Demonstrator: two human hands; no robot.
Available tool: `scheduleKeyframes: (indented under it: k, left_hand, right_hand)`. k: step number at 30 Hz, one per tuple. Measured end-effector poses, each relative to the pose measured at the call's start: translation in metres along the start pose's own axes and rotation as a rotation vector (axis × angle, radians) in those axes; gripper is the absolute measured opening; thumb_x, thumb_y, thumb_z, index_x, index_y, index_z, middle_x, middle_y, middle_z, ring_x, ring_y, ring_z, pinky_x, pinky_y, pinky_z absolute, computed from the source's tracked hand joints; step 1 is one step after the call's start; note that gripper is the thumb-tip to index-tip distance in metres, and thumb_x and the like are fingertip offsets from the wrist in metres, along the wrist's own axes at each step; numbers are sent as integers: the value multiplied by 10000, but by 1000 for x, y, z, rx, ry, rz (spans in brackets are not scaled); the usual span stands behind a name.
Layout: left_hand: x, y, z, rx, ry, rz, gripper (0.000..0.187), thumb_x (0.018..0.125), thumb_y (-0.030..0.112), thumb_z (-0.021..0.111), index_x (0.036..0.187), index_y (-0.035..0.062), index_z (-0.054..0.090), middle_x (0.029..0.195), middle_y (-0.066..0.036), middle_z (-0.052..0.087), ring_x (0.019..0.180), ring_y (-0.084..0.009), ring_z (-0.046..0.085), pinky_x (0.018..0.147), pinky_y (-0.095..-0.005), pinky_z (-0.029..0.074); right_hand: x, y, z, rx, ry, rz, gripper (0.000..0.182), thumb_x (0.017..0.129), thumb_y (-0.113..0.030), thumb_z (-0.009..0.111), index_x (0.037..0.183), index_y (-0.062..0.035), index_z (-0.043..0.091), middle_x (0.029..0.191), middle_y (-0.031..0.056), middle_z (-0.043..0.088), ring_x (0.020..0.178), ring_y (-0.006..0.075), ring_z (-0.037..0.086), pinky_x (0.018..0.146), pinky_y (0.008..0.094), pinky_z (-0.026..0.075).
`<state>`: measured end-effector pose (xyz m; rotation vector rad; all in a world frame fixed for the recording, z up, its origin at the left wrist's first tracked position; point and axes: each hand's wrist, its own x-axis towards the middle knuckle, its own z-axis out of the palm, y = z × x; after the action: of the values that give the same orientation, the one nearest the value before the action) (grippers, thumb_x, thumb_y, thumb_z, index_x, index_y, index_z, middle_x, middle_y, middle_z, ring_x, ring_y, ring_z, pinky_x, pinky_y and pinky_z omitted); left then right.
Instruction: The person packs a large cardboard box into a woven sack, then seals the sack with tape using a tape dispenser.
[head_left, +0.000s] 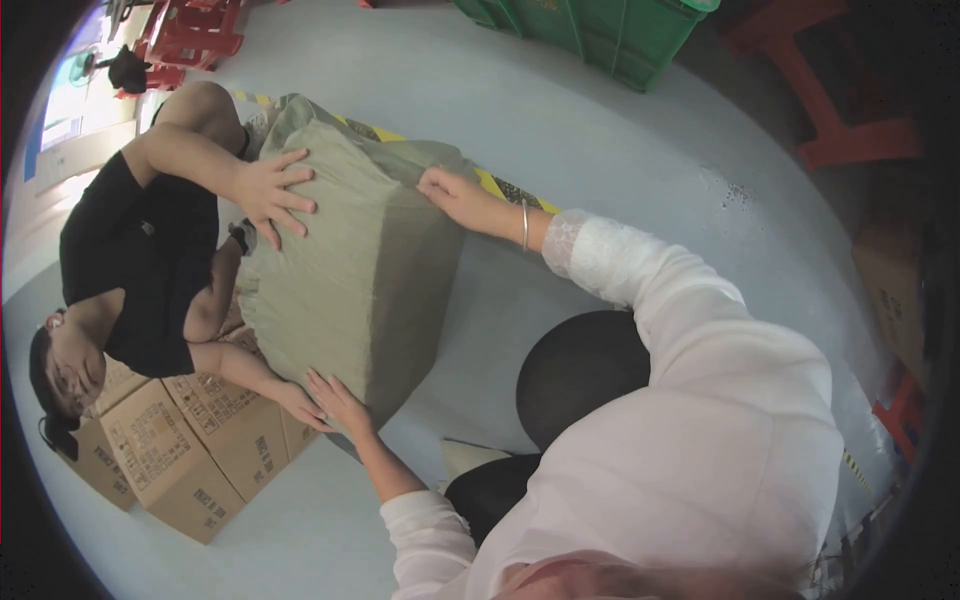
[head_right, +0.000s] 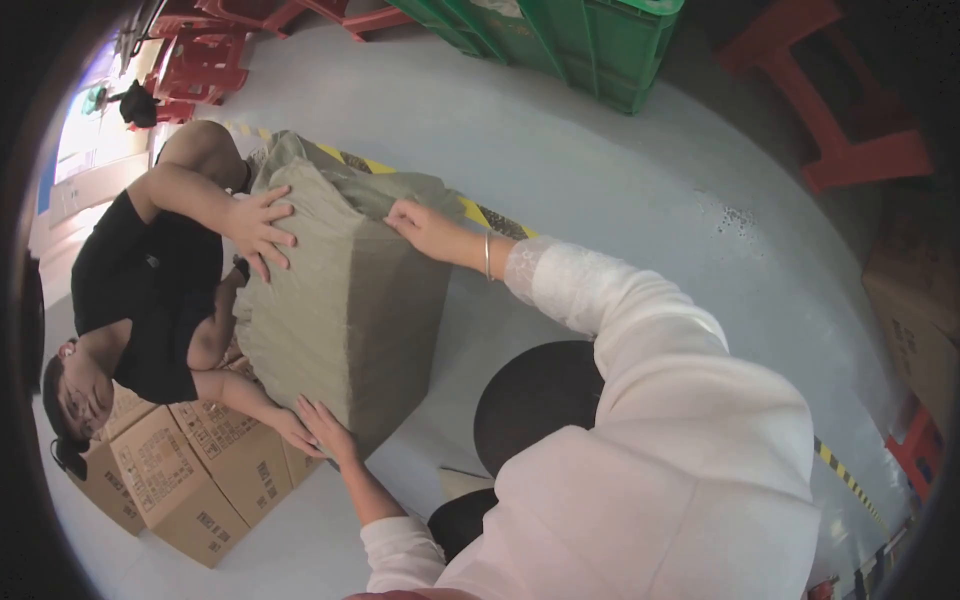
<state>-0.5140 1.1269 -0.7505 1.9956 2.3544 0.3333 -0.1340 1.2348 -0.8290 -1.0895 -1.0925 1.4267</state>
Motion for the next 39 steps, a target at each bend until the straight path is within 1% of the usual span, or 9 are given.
scheduleKeyframes:
  k: [4, 7, 10, 13, 22, 27, 31, 36, 39]
  left_hand:
    - [2, 9, -2, -61, -3, -35, 528, 944, 364, 270, 1360, 39, 256, 1405, -193, 221, 1313, -295, 180, 1065, -403, 120]
    - [1, 10, -3, -61, -6, -46, 522, 943, 349, 277, 1354, 27, 266, 1401, -189, 235, 1307, -295, 197, 1065, -402, 137]
    - [1, 10, -5, -60, -17, -68, 515, 945, 344, 276, 1361, 40, 253, 1414, -168, 215, 1317, -270, 180, 1072, -389, 122]
    - [-2, 11, -4, -35, -10, -62, 509, 942, 338, 274, 1354, 39, 268, 1405, -172, 235, 1310, -275, 199, 1069, -389, 137]
    - [6, 39, -10, 45, -104, -126, 553, 947, 353, 225, 1358, -17, 204, 1413, -194, 190, 1321, -283, 162, 1080, -372, 116]
    - [60, 204, -9, 1, -159, 408, 577, 901, 207, 430, 1371, 5, 163, 1421, -221, 120, 1333, -325, 74, 1068, -447, 112]
    - [120, 305, 8, 244, -273, 938, 696, 826, 397, 532, 1372, 90, 229, 1419, -188, 171, 1297, -357, 179, 1002, -492, 189]
    - [153, 332, 4, 351, -582, 1162, 503, 707, 415, 671, 1003, 46, 501, 994, -78, 500, 1007, -259, 447, 1005, -503, 256]
    - [161, 328, -8, 351, -603, 1142, 368, 760, 317, 654, 987, 55, 529, 876, -55, 498, 868, -225, 499, 1019, -482, 252]
  right_hand:
    - [0, -7, 1, 66, -39, 29, 330, 936, -422, 311, 823, -132, 421, 707, -32, 395, 648, 98, 344, 615, 238, 293]
    - [3, -16, 0, -168, -79, -1, 538, 692, -592, 590, 857, -151, 329, 717, -32, 330, 601, 121, 278, 566, 263, 241]
    - [15, -27, 0, -335, 19, -249, 434, 822, -509, 506, 697, -131, 333, 538, 5, 242, 490, 155, 259, 493, 284, 245]
    - [31, -29, 5, -382, 208, -616, 403, 883, -376, 489, 595, -115, 383, 832, -12, 422, 668, 171, 388, 715, 333, 293]
    - [38, -49, -5, 73, -115, -354, 200, 877, -293, 495, 934, -126, 400, 751, -11, 436, 590, 138, 360, 624, 271, 319]
    - [53, 54, -50, 315, 288, -21, 285, 912, -258, 455, 1159, -116, 456, 1202, 36, 445, 1145, 198, 385, 976, 305, 300]
    - [46, 82, -64, 273, 24, 122, 467, 890, -359, 478, 1307, -176, 376, 1387, 42, 299, 1291, 202, 250, 1051, 310, 206]
    - [34, 79, -43, 218, 45, 107, 139, 885, -249, 524, 791, -148, 507, 767, -58, 447, 744, 82, 373, 710, 202, 288]
    - [24, 65, -40, 269, 29, 71, 211, 925, -294, 433, 806, -131, 496, 734, -59, 437, 693, 77, 369, 665, 204, 297]
